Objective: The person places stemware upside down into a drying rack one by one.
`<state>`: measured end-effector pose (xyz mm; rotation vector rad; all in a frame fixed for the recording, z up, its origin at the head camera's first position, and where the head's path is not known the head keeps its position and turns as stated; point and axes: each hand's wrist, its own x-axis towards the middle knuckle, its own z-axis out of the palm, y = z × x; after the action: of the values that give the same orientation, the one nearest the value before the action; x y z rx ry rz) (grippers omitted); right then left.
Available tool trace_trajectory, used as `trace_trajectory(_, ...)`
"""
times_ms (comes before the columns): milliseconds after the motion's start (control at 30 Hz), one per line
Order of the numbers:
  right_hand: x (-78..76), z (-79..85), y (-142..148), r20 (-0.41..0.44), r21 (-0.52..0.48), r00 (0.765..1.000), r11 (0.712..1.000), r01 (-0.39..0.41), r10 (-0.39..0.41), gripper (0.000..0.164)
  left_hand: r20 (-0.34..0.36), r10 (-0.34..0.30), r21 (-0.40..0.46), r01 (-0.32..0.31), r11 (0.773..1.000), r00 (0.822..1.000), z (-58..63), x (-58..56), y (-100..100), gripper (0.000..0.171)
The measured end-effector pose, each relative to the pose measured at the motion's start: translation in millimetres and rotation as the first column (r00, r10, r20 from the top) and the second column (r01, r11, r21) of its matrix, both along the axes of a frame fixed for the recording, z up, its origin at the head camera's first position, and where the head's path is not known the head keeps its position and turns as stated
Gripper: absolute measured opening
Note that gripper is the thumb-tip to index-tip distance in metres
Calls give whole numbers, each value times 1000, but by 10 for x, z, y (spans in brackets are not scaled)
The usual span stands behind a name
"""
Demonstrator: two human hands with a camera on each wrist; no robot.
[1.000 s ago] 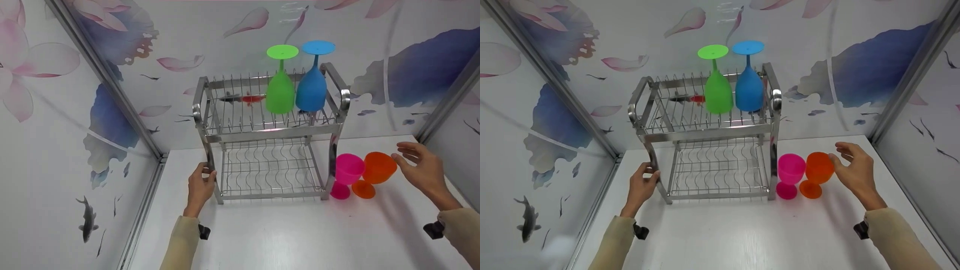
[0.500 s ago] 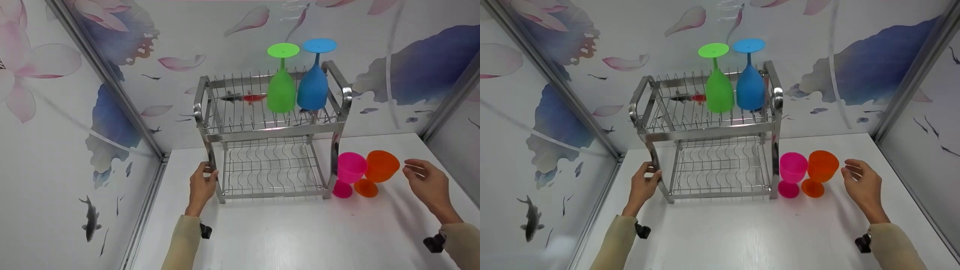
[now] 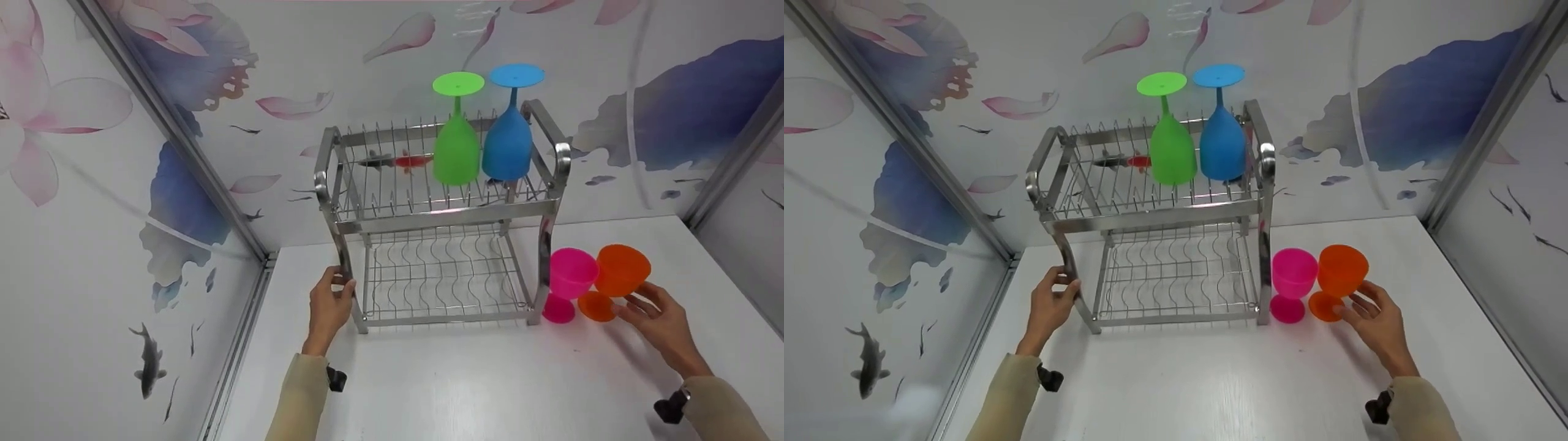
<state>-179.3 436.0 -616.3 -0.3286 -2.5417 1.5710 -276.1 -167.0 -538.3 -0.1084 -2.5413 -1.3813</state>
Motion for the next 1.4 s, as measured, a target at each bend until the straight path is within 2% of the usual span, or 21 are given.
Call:
trace_trajectory(100,-31,-93,-94,-15,-76,1000,997,15,-16,92,-2,0,11,0,1000,1000,1,3,1,30)
trace_trajectory(200,-75,-137,-163,-34,-110,998,993,50,-54,94,-2,-1,12,1,1000,1000,-1,-2,13,30)
trace_trajectory(333,-132,-151,-211,-51,-106,994,990,91,-96,93,4,3,6,-3,1000,1000,-13,-3,16,29)
trace_trajectory(600,-193,-125,-222,-111,-123,990,990,70,-84,81,-4,3,-11,-3,1000,1000,-6,-14,9,29)
trace_trajectory(700,-215,-108,-236,-99,-113,990,990,88,-99,82,-6,1,-6,-1,1000,1000,-1,-11,8,28)
trace_trajectory(967,-238,67,-241,-81,-78,987,988,130,-137,79,8,-1,-2,1,1000,1000,-14,5,-3,29)
trace_trajectory(1200,-207,236,-230,-128,-62,982,989,131,-138,77,-7,-4,-3,4,1000,1000,-6,8,-3,28)
trace_trajectory(1400,-176,346,-224,-163,-101,976,986,131,-146,75,-9,-1,-3,1,1000,1000,-13,9,1,29)
